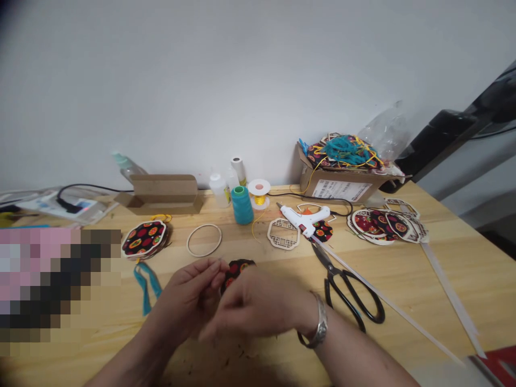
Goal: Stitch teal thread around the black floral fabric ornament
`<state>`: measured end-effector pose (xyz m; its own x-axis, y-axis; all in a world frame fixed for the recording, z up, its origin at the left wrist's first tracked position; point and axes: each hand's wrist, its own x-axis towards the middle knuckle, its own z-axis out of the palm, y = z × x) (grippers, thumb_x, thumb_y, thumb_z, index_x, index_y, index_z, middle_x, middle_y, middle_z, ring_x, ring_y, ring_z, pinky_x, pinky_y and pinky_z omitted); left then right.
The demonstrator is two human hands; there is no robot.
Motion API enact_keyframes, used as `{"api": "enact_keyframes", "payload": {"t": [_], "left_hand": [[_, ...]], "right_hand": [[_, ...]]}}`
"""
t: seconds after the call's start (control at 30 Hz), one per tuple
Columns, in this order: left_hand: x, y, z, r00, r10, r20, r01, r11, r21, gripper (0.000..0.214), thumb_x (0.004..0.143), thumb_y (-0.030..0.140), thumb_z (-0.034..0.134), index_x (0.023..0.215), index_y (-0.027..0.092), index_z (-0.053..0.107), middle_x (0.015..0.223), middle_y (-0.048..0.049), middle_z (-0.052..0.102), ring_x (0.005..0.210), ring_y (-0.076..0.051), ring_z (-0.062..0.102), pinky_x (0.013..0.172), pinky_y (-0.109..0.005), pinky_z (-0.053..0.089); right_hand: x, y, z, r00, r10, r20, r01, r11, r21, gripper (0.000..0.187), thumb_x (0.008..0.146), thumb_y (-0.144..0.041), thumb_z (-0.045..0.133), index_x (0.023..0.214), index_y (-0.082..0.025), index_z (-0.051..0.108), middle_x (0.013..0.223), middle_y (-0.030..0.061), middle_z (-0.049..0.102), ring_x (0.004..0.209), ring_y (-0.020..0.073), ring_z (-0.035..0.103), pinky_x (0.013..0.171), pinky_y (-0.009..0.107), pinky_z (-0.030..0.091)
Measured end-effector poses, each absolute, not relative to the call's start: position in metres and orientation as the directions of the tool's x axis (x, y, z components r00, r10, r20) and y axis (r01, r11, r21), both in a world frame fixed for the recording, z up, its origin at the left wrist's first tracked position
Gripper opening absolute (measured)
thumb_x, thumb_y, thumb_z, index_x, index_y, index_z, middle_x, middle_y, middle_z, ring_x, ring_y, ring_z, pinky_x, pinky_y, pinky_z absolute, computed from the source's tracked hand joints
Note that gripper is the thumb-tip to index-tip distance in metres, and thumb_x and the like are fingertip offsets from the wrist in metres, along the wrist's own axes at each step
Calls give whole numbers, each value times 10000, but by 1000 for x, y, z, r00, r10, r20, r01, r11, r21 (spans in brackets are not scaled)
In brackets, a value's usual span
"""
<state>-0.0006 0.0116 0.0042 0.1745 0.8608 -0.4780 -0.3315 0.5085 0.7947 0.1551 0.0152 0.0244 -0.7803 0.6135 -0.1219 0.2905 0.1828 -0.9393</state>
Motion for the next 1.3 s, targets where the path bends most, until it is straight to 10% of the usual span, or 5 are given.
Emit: {"api": "enact_keyframes", "payload": {"t": [0.1,0.53,0.97,1.3], "left_hand": [[-1,10,7,144,919,-368,-192,391,900,192,720,305,611,618,142,597,497,50,438,442,-58,347,433,-169,269],[3,4,11,136,970,-203,111,189,976,276,758,254,545,495,172,532,492,31,447,518,-111,396,512,-208,312],[6,4,2,290,849,-442,-299,519,801,239,759,334,561,615,144,546,464,68,383,381,-38,234,375,-176,161],[4,5,-2,224,875,-430,-238,477,846,221,747,307,579,608,136,556,463,57,436,370,-28,292,365,-157,191]], "right_hand": [[157,28,22,-409,880,-243,347,-97,-933,339,786,-385,527,585,-130,622,448,-31,500,386,50,407,365,153,284],[139,26,10,-265,903,-337,-25,-356,-934,215,657,-317,665,739,-119,665,469,-41,540,351,25,365,336,142,236],[138,25,11,-217,926,-308,17,-312,-950,154,720,-269,581,649,-132,584,463,-27,579,366,45,438,348,141,303],[135,26,13,-187,917,-351,-92,-372,-924,185,661,-289,649,628,-122,576,485,-32,550,390,37,413,363,145,284]]}}
